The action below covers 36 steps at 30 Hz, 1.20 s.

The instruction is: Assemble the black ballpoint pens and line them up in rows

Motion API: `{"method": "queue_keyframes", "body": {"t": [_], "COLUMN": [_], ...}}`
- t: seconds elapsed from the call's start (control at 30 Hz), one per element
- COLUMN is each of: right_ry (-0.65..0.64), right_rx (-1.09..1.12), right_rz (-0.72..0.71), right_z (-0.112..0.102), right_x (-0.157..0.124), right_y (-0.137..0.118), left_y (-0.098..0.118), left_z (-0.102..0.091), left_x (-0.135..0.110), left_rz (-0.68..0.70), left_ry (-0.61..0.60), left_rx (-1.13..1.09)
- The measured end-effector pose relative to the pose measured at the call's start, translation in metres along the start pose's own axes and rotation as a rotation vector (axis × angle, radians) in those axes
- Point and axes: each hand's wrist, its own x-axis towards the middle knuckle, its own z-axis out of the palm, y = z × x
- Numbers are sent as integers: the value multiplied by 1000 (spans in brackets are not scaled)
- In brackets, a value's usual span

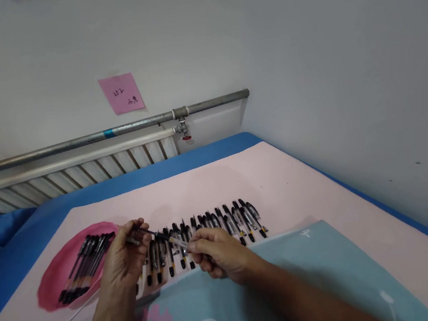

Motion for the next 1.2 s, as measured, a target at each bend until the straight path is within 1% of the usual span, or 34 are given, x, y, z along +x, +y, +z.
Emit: {"method": "queue_keyframes", "body": {"t": [0.1, 0.2, 0.33, 0.4, 0.47, 0.5, 0.57, 0.6, 0.67, 0.73, 0.8, 0.87, 1.03, 1.2], "right_ry": [41, 101, 159, 209, 315, 394, 595, 696, 847, 918, 917, 882, 832, 810], "right_rx": [-52, -70, -111, -135, -175, -225, -405, -522, -727, -870, -964, -1035, -1141, -1218], "right_rz": [-7, -31, -61, -126, -262, -341, -475, -508, -496, -398, -275, -197, -135, -122], "right_z": [1, 0, -4, -12, -28, -39, -65, -80, -105, -124, -135, -139, -140, -138], "right_x": [-1, -2, -3, -2, -2, -2, -6, -9, -17, -25, -30, -32, -33, -35], "right_y": [-2, -5, -9, -12, -15, -17, -22, -24, -26, -26, -22, -17, -9, -8], "left_y": [3, 8, 20, 24, 26, 26, 23, 20, 15, 10, 5, -2, -16, -17], "left_z": [-1, -5, -15, -19, -21, -20, -18, -16, -12, -7, -3, -2, -2, 0], "left_x": [2, 6, 15, 18, 19, 19, 18, 17, 14, 10, 6, 4, 2, 0], "left_rz": [-3, 42, 101, 129, 135, 121, 69, 43, 0, -27, -48, -64, -111, -115], "left_ry": [65, 129, 146, 155, 166, 170, 181, 188, 190, 182, 178, 168, 96, 108], "left_rx": [-11, -59, -128, -137, -138, -137, -124, -111, -78, -49, -20, 17, 115, 159]}}
